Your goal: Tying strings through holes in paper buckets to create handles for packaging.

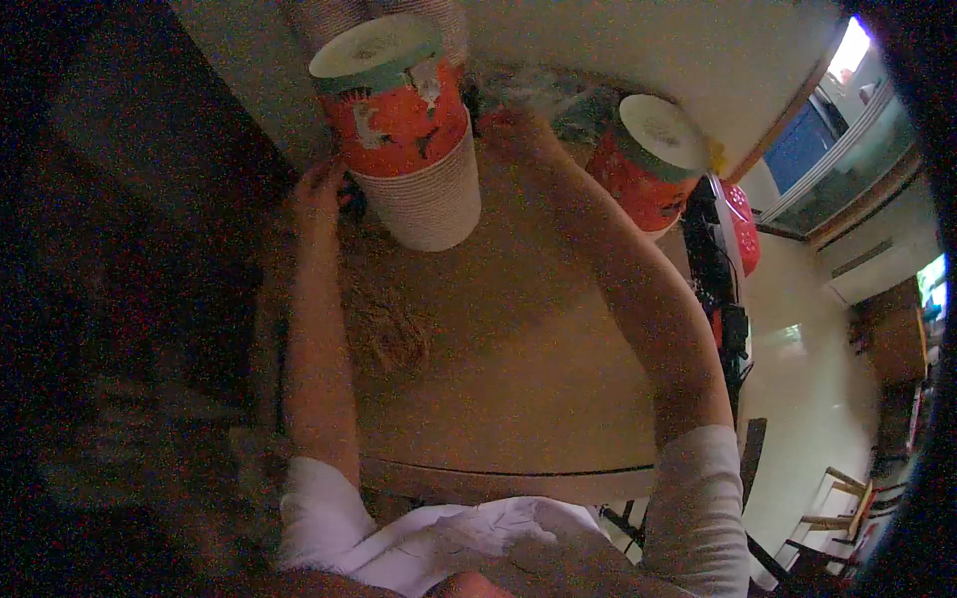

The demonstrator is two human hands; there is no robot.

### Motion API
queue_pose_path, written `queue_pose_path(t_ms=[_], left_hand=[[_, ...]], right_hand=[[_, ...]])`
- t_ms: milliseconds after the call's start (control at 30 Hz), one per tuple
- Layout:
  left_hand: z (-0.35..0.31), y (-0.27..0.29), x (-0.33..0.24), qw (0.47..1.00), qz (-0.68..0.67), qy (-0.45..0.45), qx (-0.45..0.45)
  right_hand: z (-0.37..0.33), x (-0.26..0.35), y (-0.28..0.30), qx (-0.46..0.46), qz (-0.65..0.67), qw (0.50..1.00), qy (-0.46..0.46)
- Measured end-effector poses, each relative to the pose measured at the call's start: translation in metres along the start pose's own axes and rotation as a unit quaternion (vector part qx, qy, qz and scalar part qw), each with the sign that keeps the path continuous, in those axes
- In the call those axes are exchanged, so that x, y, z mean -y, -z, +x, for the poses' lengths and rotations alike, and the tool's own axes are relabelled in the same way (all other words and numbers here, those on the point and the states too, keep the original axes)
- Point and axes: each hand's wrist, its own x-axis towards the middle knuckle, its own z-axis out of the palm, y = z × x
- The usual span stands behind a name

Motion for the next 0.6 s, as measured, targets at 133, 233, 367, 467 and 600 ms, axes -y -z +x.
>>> queue_pose_path(t_ms=[133, 233, 367, 467, 600], left_hand=[[0.011, 0.002, -0.008, 0.999, -0.018, 0.018, 0.032], [0.022, 0.01, -0.009, 0.999, 0.016, -0.002, 0.046], [0.028, 0.014, -0.012, 0.994, -0.005, 0.087, 0.073], [0.031, 0.016, -0.013, 0.986, -0.045, 0.141, 0.074], [0.036, 0.022, -0.009, 0.977, -0.054, 0.177, 0.104]], right_hand=[[0.007, 0.006, -0.004, 0.031, -0.101, 0.994, 0.001], [0.006, 0.007, -0.01, 0.02, -0.042, 0.999, 0.018], [0.011, 0.007, -0.01, 0.015, -0.045, 0.999, 0.01], [0.012, 0.007, -0.009, 0.029, -0.038, 0.999, 0.003], [0.013, 0.008, -0.01, 0.021, -0.033, 0.999, -0.018]])
